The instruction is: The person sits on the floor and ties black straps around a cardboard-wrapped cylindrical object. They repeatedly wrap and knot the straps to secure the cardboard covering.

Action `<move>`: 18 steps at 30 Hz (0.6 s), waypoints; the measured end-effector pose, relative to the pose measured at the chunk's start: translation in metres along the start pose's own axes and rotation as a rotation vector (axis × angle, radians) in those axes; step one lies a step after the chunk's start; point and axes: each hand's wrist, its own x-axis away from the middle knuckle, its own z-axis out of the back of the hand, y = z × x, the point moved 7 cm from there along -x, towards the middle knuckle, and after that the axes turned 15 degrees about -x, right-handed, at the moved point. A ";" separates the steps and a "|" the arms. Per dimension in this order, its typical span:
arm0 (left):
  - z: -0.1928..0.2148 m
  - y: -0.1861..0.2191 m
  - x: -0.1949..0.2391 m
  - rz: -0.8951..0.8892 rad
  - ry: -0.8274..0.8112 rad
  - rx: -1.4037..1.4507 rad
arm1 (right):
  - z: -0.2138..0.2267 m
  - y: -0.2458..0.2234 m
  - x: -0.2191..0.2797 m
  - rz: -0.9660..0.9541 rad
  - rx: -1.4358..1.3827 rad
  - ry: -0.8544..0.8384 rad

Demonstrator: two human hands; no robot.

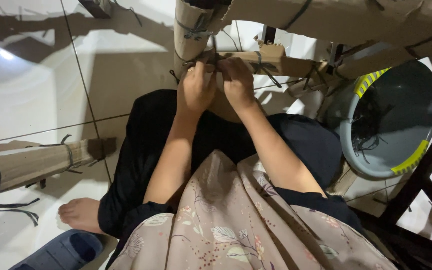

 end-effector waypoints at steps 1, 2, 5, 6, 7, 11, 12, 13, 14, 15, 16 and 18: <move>-0.002 -0.001 0.002 -0.003 0.023 -0.023 | -0.001 -0.004 -0.001 0.013 0.035 -0.023; -0.005 -0.003 0.004 -0.007 0.046 -0.045 | -0.003 -0.008 -0.002 0.026 0.071 -0.045; -0.003 -0.003 0.002 -0.034 -0.024 -0.008 | -0.002 -0.015 -0.003 0.040 0.053 -0.079; 0.006 -0.001 -0.002 -0.033 -0.023 -0.008 | -0.002 -0.015 -0.002 0.041 0.052 -0.080; 0.014 0.001 -0.006 -0.036 -0.035 0.057 | 0.000 -0.016 -0.001 0.049 0.067 -0.057; 0.032 0.010 -0.018 -0.044 -0.043 0.084 | 0.000 -0.012 0.004 0.071 0.053 -0.010; 0.028 0.008 -0.014 -0.045 -0.045 0.085 | 0.000 -0.014 0.003 0.069 0.055 -0.009; 0.023 0.006 -0.012 -0.044 -0.043 0.053 | -0.004 -0.016 0.002 0.068 0.044 -0.051; 0.019 0.005 -0.009 -0.044 -0.040 0.022 | -0.007 -0.018 0.001 0.066 0.033 -0.093; 0.004 -0.003 -0.001 -0.048 -0.039 0.022 | -0.004 -0.020 -0.001 0.067 0.035 -0.090; -0.012 -0.012 0.008 -0.038 -0.046 -0.013 | -0.002 -0.022 -0.002 0.069 0.017 -0.102; -0.028 -0.019 0.015 -0.034 -0.055 -0.047 | 0.001 -0.028 -0.007 0.069 0.003 -0.109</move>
